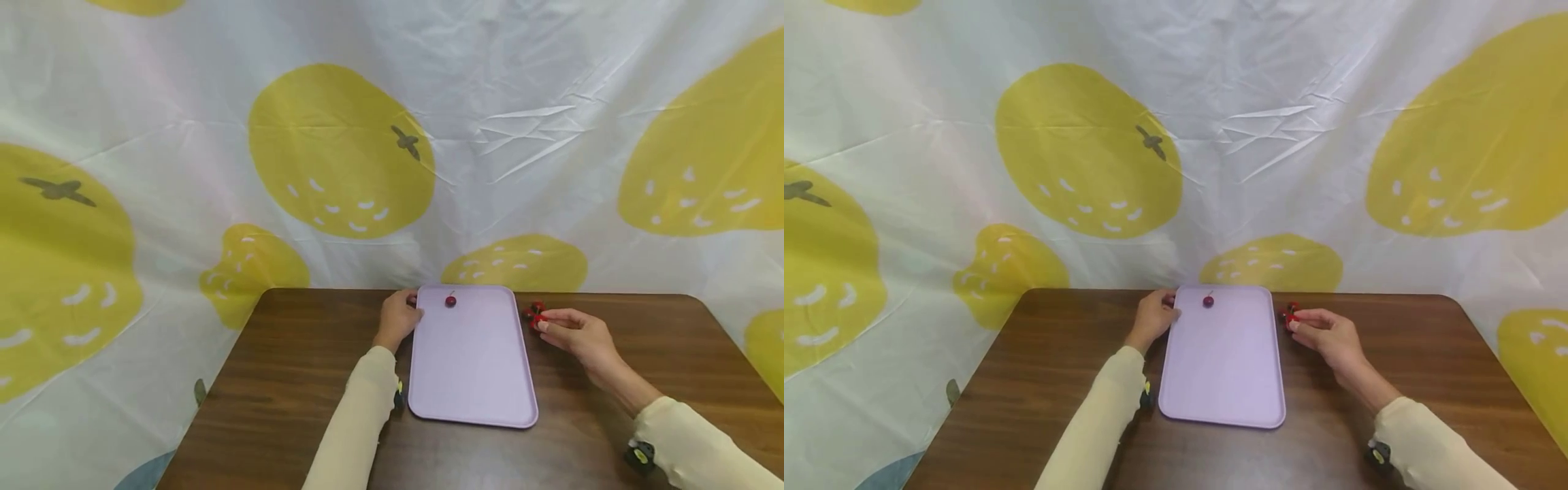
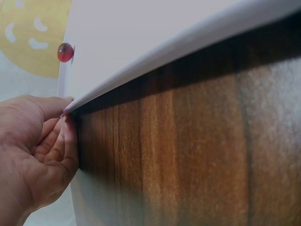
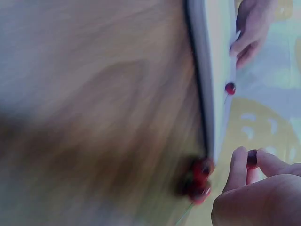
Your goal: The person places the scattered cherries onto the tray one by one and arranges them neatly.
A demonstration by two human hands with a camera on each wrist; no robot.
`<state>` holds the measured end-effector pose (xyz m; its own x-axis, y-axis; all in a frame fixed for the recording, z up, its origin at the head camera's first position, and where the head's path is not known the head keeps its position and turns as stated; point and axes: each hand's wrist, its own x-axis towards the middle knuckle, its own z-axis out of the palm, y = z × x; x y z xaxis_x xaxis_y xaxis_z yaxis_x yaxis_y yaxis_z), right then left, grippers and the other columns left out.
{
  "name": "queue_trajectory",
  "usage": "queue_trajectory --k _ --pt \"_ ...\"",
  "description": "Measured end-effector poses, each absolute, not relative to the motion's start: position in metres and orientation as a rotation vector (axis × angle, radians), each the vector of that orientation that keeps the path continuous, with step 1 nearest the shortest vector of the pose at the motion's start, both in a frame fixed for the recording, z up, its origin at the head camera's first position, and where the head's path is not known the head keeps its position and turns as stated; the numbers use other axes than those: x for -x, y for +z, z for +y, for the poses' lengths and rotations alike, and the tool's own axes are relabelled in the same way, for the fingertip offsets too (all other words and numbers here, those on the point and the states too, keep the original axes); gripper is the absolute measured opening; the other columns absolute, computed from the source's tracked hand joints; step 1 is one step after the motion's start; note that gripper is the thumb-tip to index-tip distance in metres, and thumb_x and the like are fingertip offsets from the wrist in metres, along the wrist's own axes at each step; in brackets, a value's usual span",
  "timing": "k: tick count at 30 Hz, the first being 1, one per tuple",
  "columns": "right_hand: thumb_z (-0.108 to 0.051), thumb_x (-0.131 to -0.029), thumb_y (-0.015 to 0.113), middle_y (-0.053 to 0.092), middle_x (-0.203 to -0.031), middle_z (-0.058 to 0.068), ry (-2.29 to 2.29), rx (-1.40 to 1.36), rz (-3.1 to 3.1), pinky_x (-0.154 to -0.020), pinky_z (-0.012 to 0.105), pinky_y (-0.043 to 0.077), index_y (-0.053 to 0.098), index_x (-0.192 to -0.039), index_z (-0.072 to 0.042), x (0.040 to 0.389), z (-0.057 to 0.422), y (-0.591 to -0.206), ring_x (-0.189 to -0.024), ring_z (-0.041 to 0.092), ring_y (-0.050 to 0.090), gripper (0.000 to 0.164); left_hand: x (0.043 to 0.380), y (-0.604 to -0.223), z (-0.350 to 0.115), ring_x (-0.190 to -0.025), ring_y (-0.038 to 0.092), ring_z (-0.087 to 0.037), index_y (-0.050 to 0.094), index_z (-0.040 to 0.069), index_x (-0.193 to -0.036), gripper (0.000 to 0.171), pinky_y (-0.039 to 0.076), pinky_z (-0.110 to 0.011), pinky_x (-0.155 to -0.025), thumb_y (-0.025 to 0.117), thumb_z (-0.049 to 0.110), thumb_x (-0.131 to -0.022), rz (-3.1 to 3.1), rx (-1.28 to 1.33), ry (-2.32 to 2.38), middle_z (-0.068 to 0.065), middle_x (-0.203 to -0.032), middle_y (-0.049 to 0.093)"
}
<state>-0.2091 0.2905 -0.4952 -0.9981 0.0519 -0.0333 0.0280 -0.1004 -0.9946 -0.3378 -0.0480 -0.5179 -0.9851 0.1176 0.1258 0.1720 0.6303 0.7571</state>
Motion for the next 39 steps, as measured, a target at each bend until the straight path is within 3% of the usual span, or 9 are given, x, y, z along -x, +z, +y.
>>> queue_trajectory --k 4,8,17,21,30,34,39 --pt "-0.012 -0.098 0.075 0.081 -0.099 -0.013 2.161 0.093 -2.244 -0.086 0.022 0.062 0.064 -0.130 0.011 0.225 0.260 -0.491 -0.093 0.001 0.076 0.041 0.338 -0.520 -0.049 -0.097 0.073 -0.024 0.072 0.001 -0.127 0.038 0.062 -0.039 -0.089 0.077 0.005 -0.089 -2.790 0.242 -1.284 -0.013 -0.114 0.075" --pt "-0.020 -0.098 0.077 0.080 -0.100 -0.018 2.040 0.144 -2.365 -0.084 0.016 0.059 0.064 -0.136 0.009 0.244 0.231 -0.489 -0.092 -0.003 0.074 0.049 0.339 -0.520 -0.049 -0.097 0.073 -0.024 0.072 0.002 -0.127 0.037 0.061 -0.038 -0.089 0.077 0.007 -0.090 -2.791 0.249 -1.257 -0.012 -0.114 0.075" --pt "-0.011 -0.097 0.076 0.081 -0.102 -0.010 2.071 0.172 -2.372 -0.083 0.017 0.060 0.064 -0.137 0.010 0.285 0.196 -0.488 -0.086 -0.006 0.072 0.047 0.342 -0.520 -0.048 -0.101 0.074 -0.028 0.073 0.000 -0.125 0.037 0.060 -0.041 -0.093 0.077 0.005 -0.089 -2.765 0.261 -1.253 -0.014 -0.114 0.075" --pt "-0.012 -0.095 0.077 0.082 -0.100 -0.005 1.984 0.217 -2.456 -0.077 0.014 0.058 0.068 -0.131 0.010 0.299 0.188 -0.490 -0.081 -0.007 0.068 0.043 0.342 -0.521 -0.049 -0.100 0.074 -0.027 0.073 0.001 -0.124 0.037 0.060 -0.040 -0.093 0.078 0.006 -0.088 -2.767 0.256 -1.224 -0.014 -0.113 0.076" --pt "-0.011 -0.092 0.079 0.082 -0.101 0.007 1.745 0.229 -2.608 -0.067 0.016 0.054 0.075 -0.121 0.006 0.311 0.178 -0.501 -0.074 -0.002 0.065 0.034 0.338 -0.521 -0.047 -0.098 0.075 -0.022 0.073 0.002 -0.126 0.038 0.060 -0.033 -0.089 0.078 0.007 -0.088 -2.803 0.258 -1.192 -0.011 -0.114 0.076" --pt "-0.010 -0.092 0.079 0.080 -0.110 0.016 1.696 0.235 -2.613 -0.064 0.018 0.052 0.075 -0.120 0.007 0.312 0.172 -0.502 -0.074 0.003 0.065 0.033 0.338 -0.521 -0.047 -0.096 0.075 -0.023 0.074 0.002 -0.123 0.037 0.060 -0.033 -0.088 0.078 0.006 -0.087 -2.790 0.265 -1.168 -0.011 -0.110 0.076" --pt "-0.010 -0.092 0.079 0.078 -0.116 0.018 1.665 0.275 -2.615 -0.064 0.017 0.051 0.077 -0.117 0.005 0.316 0.167 -0.500 -0.074 0.004 0.063 0.029 0.340 -0.520 -0.049 -0.095 0.075 -0.022 0.075 0.003 -0.121 0.035 0.059 -0.033 -0.088 0.078 0.006 -0.087 -2.775 0.260 -1.145 -0.010 -0.109 0.076"
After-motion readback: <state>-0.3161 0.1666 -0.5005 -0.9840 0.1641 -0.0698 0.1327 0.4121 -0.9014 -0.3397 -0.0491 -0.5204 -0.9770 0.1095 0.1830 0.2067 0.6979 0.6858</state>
